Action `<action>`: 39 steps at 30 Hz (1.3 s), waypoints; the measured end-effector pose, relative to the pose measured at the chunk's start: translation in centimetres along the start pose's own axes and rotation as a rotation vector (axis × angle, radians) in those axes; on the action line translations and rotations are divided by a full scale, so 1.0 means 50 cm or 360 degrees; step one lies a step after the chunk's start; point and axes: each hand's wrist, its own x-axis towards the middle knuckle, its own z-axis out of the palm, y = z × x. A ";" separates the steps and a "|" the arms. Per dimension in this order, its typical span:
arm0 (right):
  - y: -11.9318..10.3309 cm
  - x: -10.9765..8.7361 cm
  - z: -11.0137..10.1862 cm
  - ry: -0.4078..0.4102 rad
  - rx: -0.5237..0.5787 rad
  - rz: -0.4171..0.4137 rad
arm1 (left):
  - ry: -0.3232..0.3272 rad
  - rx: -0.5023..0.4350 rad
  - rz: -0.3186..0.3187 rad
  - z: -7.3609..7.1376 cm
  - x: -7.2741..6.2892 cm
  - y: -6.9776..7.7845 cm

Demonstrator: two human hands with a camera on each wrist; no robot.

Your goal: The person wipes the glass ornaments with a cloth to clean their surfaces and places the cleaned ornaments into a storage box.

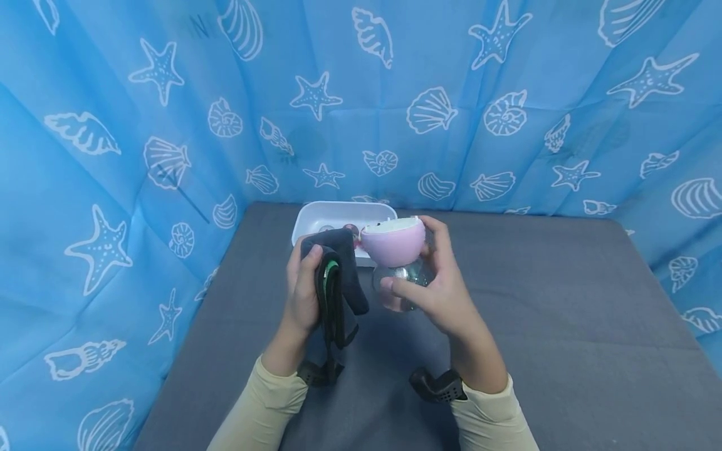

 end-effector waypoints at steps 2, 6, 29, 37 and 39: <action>-0.002 0.000 -0.001 0.0023 -0.0097 -0.0044 | 0.0008 -0.0001 0.0017 0.000 0.000 0.000; -0.008 -0.002 0.001 0.0081 -0.0335 -0.0079 | 0.0017 0.0008 0.0040 0.000 0.001 -0.001; -0.001 -0.004 0.048 0.0312 -0.0662 -0.0286 | 0.0088 0.0128 0.0248 0.002 -0.003 -0.004; -0.001 -0.005 0.066 0.0252 -0.0891 -0.0529 | 0.0090 0.0154 0.0212 0.006 -0.007 -0.003; -0.001 -0.006 0.068 0.0197 -0.0944 -0.0606 | 0.0067 0.0133 0.0197 0.007 -0.008 -0.004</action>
